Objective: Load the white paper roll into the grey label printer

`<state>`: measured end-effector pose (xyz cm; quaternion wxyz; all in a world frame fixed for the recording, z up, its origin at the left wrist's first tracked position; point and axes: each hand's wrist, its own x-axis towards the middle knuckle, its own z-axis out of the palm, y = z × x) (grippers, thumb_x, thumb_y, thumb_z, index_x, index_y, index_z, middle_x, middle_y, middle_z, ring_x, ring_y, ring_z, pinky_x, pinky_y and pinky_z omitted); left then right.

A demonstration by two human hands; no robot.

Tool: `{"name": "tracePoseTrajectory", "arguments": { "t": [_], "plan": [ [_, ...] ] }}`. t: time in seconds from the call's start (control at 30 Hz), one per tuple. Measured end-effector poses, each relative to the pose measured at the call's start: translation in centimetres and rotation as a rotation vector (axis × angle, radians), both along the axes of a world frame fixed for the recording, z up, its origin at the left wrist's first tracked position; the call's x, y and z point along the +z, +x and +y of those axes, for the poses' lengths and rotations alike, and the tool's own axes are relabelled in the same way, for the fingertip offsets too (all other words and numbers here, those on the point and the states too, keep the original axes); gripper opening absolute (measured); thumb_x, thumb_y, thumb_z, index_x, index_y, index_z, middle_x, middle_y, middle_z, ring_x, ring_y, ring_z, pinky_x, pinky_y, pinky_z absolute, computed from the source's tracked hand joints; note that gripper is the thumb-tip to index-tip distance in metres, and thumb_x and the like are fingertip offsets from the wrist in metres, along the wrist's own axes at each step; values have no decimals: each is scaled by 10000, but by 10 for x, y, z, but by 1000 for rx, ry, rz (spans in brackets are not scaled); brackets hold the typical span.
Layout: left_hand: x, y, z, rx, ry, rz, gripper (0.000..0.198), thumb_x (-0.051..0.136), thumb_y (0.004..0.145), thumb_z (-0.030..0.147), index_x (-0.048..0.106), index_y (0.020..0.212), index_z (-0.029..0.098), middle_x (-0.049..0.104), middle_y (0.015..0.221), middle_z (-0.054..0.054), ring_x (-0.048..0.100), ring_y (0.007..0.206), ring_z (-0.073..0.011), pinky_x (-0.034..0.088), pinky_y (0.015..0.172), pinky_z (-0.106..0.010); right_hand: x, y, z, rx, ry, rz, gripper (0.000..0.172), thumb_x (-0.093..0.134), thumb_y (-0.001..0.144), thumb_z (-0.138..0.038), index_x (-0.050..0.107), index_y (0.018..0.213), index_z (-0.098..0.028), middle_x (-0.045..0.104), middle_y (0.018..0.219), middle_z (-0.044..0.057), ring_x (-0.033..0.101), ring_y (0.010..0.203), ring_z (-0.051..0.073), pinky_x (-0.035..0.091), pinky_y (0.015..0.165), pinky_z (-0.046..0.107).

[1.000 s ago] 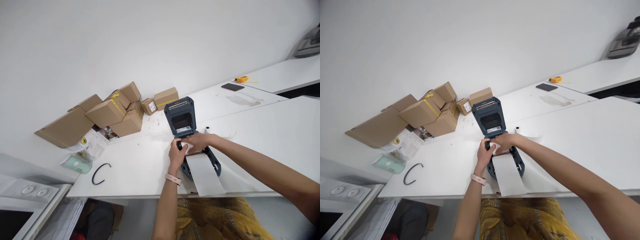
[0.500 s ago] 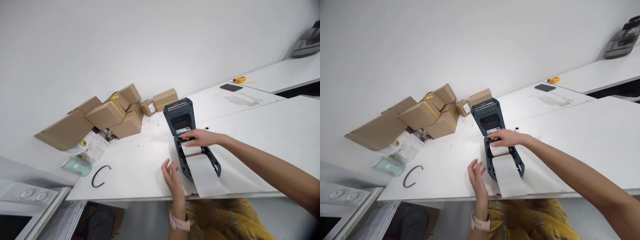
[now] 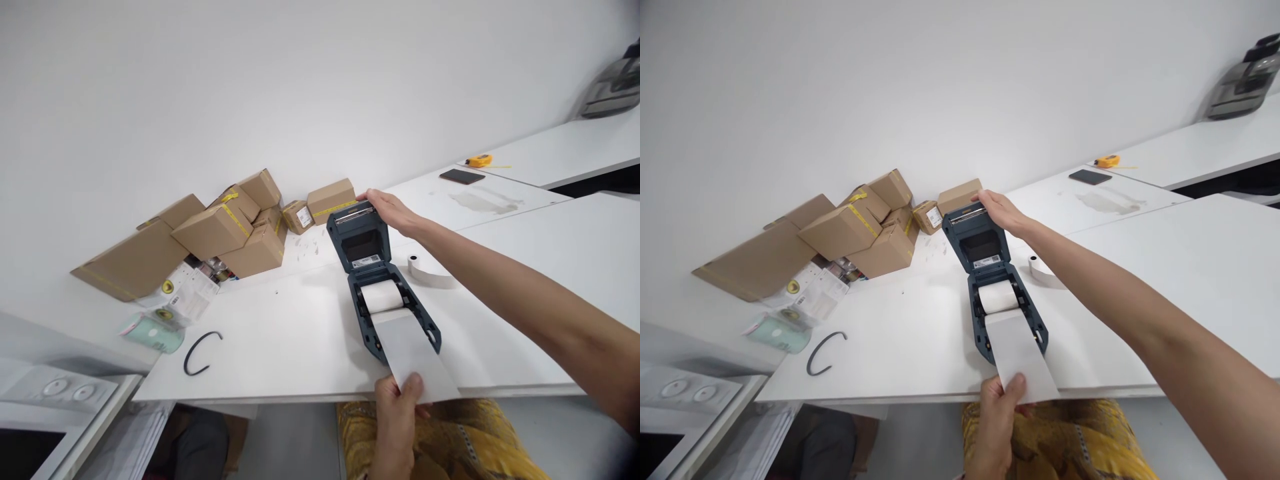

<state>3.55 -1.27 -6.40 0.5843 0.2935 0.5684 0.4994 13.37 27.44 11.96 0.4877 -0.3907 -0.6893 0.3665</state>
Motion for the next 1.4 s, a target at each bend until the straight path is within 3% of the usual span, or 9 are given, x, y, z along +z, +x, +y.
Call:
{"name": "tracePoseTrajectory", "arguments": {
  "t": [0.17, 0.4, 0.57, 0.83, 0.97, 1.07, 1.17, 1.23, 1.4],
  "plan": [
    [-6, 0, -14, 3, -10, -35, 660, 780, 630, 729, 768, 815, 95, 703, 662, -76, 578, 560, -134, 429, 503, -232, -24, 20, -63, 8, 138, -4, 444, 361, 1014, -548, 670, 1183, -278, 665, 1265, 42, 579, 1213, 269, 432, 1090, 454],
    [-2, 0, -14, -4, -32, -34, 666, 783, 612, 738, 763, 814, 103, 699, 699, -81, 587, 585, -149, 446, 519, -245, -117, 55, -154, 64, 450, -152, 395, 369, 1031, -349, 538, 1387, -371, 471, 1540, 39, 412, 1443, 292, 336, 1199, 541],
    [0, 2, -14, -5, -26, -28, 644, 777, 629, 727, 774, 815, 111, 702, 697, -77, 583, 586, -144, 447, 518, -238, -161, 63, -179, 54, 521, -229, 458, 440, 995, -270, 503, 1427, -409, 493, 1530, 33, 429, 1433, 309, 424, 1132, 577],
    [-6, -3, -14, -60, -5, 76, 642, 696, 693, 769, 734, 756, 131, 638, 653, -45, 525, 588, -137, 429, 540, -250, -183, 43, -192, -137, 557, -55, 333, 505, 948, -149, 669, 1169, -335, 677, 1233, 82, 569, 1269, 315, 527, 979, 555],
    [-2, -18, -13, 154, 137, 407, 612, 516, 839, 768, 583, 635, 196, 525, 615, -8, 472, 613, -148, 427, 595, -277, -187, 35, -197, -204, 441, 9, 251, 554, 941, -180, 671, 1082, -352, 703, 1106, 67, 603, 1202, 313, 525, 972, 551],
    [11, -29, 0, 362, 226, 504, 532, 481, 895, 715, 650, 1003, 223, 665, 1010, -80, 607, 932, -217, 498, 829, -310, -191, 32, -200, -243, 194, 73, 275, 583, 951, -304, 613, 1217, -364, 654, 1234, 69, 561, 1272, 314, 495, 1035, 534],
    [25, -32, 23, 267, 224, 384, 733, 536, 905, 651, 351, 1511, 283, 329, 1615, -109, 371, 1450, -279, 424, 1101, -342, -196, 30, -199, -262, -117, 176, 569, 601, 924, -487, 425, 1450, -366, 464, 1520, 87, 474, 1382, 329, 493, 1057, 501],
    [30, -30, 37, 160, 209, 265, 839, 568, 909, 608, 193, 1586, 284, 195, 1682, -110, 288, 1514, -296, 420, 1130, -353, -199, 30, -197, -207, -283, 223, 692, 575, 907, -577, 332, 1519, -363, 380, 1596, 86, 433, 1420, 339, 488, 1066, 493],
    [26, -26, 51, 114, 276, 142, 844, 626, 897, 544, 226, 1575, 241, 337, 1628, -140, 420, 1447, -310, 469, 1104, -369, -199, 33, -196, -120, -457, 237, 750, 561, 876, -644, 324, 1530, -364, 354, 1618, 58, 385, 1440, 357, 392, 1139, 535]
  ]
}}
